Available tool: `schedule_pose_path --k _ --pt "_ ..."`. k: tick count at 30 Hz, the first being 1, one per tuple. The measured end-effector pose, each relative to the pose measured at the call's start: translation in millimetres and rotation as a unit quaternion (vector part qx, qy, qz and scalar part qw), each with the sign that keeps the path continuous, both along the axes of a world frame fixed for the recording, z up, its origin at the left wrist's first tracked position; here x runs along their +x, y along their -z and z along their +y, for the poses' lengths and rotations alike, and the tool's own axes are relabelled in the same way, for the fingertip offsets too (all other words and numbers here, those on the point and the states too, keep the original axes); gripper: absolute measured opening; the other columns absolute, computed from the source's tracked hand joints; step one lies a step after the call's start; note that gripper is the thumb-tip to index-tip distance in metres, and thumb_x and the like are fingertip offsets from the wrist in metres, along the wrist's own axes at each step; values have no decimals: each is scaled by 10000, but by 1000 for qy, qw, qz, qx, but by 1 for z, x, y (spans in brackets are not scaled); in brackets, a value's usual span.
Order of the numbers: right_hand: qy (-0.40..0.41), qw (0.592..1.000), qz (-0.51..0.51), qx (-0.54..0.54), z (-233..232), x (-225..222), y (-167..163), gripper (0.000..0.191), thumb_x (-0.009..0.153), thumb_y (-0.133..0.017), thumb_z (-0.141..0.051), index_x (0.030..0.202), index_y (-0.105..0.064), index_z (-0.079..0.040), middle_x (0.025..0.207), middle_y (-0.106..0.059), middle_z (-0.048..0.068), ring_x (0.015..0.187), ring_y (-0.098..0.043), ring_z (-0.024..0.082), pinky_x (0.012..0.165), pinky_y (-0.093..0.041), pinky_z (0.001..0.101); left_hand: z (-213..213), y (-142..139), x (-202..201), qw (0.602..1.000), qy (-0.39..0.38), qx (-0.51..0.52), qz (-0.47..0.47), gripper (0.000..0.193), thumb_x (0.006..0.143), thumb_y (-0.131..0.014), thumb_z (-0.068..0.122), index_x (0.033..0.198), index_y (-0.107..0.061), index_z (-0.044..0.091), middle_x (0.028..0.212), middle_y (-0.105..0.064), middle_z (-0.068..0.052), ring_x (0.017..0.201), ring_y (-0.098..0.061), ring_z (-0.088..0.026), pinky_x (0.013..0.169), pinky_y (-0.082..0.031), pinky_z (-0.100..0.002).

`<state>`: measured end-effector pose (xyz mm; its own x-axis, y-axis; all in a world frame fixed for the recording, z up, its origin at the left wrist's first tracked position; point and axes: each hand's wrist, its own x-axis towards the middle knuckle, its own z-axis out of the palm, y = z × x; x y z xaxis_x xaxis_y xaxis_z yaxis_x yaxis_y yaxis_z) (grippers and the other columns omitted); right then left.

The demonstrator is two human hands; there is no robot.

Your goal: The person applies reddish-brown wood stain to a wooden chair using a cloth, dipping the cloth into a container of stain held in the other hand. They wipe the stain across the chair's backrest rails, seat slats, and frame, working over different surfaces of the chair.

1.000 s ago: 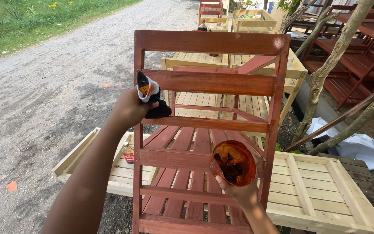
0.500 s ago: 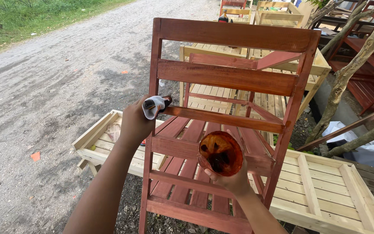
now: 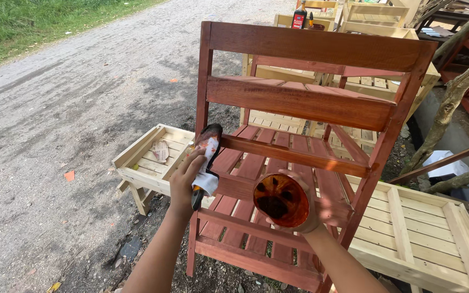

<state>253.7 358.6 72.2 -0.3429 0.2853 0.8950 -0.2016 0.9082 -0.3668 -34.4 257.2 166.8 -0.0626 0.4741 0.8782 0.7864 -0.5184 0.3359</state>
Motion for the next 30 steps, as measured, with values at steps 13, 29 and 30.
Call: schedule_pose_path --k 13,29,30 --pt "97 995 -22 22 14 4 -11 1066 633 -986 -303 1496 -387 -127 1496 -440 185 1321 -559 314 1091 -528 401 -15 -17 -6 997 23 -2 -74 323 825 -797 21 1129 -694 -14 1215 -738 -173 1137 -745 -285 958 -573 -348" --pt "152 981 -48 106 10 -9 14 852 740 -882 -193 1467 -439 -160 1503 -342 237 1374 -459 442 1130 -490 508 -10 -13 -17 994 -13 13 -110 287 864 -813 37 1118 -689 -10 1172 -749 -161 1075 -758 -248 923 -604 -341" --pt "145 983 -43 105 8 -10 14 855 738 -886 -190 1468 -441 -163 1507 -327 233 1374 -450 455 1134 -485 515 -13 -15 -14 994 -17 10 -111 289 856 -817 39 1111 -692 -12 1167 -750 -163 1070 -759 -248 917 -601 -341"
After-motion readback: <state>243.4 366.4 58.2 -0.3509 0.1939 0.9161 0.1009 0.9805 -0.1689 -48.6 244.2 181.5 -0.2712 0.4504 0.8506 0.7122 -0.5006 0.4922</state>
